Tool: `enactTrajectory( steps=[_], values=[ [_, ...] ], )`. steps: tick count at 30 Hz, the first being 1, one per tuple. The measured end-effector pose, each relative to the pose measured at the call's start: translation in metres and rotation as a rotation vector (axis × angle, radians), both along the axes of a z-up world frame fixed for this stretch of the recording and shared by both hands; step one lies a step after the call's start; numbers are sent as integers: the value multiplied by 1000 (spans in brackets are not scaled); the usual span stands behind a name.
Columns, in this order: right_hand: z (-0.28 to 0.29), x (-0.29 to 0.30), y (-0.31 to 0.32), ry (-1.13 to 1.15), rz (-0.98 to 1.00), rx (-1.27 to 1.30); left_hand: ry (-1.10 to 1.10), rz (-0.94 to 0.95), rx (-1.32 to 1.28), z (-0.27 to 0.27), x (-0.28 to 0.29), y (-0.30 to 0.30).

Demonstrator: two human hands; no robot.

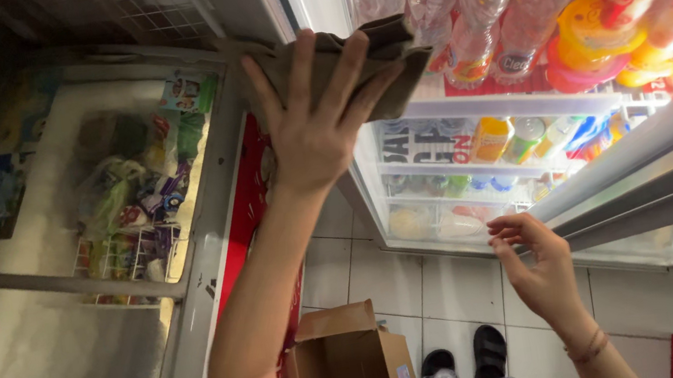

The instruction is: The person cleans the glass door of a commercial refrigerator in a store. They spray a green cleaning liquid onto the glass and wipe it with a cloth, moving between different sections of the door.

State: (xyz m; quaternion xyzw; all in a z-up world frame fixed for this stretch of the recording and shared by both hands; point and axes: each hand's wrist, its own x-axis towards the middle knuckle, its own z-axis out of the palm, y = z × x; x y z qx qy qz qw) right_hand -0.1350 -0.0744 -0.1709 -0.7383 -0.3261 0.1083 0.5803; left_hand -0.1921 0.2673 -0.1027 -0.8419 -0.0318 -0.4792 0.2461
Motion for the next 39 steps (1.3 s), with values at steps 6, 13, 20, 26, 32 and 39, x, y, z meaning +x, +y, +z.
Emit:
enactTrajectory(
  steps=[6,13,20,26,32,39],
  values=[
    [-39,-24,9,57,-40,-45,338,-95,-205,-158,-15,-21],
    [-75,-32,8,133,-120,-134,529,-113,-398,-281,-80,-1],
    [-78,-36,28,156,-30,-145,-40,-328,-758,-193,-32,-40],
    [-85,-35,23,150,-7,-148,-114,-306,-739,-176,8,-82],
    [-100,-25,1,198,-58,-196,389,-251,-191,-269,11,-88],
    [-105,1,-18,175,-111,-189,145,-220,-200,-214,26,-74]
  ],
)
